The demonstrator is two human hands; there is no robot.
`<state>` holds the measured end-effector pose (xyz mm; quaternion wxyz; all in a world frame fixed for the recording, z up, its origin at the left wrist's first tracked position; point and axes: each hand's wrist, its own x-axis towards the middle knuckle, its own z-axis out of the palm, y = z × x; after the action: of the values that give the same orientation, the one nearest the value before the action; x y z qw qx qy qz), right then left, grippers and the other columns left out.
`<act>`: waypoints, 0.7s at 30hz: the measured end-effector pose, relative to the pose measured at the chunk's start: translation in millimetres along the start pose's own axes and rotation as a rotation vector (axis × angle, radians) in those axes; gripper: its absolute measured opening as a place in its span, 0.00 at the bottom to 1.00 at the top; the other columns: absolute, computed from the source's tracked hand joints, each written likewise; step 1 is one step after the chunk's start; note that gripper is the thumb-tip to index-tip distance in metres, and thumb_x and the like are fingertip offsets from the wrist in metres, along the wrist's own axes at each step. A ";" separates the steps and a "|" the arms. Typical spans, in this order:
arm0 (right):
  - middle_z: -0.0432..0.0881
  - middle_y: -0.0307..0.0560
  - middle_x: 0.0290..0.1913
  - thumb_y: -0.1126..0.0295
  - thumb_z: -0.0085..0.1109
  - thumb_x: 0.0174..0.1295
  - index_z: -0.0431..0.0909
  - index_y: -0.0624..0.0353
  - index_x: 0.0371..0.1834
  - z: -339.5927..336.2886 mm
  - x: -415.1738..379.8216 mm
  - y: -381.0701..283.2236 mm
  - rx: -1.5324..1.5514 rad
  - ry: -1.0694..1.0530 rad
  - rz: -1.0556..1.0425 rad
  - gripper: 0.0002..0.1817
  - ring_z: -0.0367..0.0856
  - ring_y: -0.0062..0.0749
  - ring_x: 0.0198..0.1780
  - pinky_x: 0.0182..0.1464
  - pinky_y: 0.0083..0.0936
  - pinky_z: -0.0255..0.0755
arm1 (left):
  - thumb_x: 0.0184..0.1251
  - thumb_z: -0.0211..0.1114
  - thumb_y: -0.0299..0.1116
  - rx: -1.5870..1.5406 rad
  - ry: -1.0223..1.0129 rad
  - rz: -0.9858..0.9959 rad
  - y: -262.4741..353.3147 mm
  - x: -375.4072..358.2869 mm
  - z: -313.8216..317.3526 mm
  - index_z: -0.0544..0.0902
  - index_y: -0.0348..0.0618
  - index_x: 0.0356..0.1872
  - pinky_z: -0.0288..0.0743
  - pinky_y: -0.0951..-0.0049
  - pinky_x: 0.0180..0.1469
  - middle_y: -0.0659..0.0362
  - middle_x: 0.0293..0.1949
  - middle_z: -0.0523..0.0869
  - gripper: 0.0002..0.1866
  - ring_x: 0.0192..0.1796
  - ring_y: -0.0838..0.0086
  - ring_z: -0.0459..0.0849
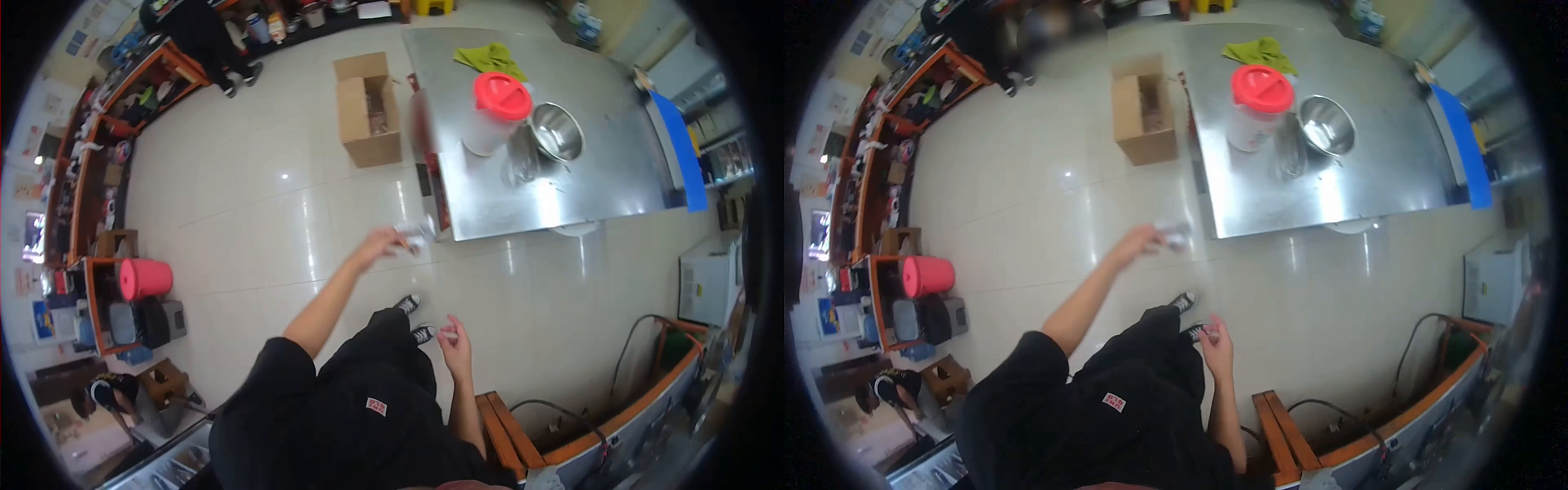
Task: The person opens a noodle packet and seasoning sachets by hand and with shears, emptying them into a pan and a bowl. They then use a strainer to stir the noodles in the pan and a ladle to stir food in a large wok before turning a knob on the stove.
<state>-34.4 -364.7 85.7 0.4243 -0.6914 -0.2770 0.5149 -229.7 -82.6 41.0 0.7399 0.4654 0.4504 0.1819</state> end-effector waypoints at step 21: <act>0.76 0.35 0.27 0.76 0.49 0.64 0.78 0.60 0.46 248.9 529.6 -55.1 -0.115 0.184 -0.047 0.10 0.71 0.17 0.25 0.26 0.17 0.65 | 0.64 0.60 0.32 0.161 0.390 -0.083 -37.9 178.0 -319.6 0.78 0.44 0.40 0.76 0.71 0.41 0.60 0.33 0.81 0.07 0.37 0.72 0.80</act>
<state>-99.8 171.4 -146.1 0.4196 -0.7522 -0.2822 0.4225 -408.6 188.7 -131.3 0.6060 0.4604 0.6167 0.2013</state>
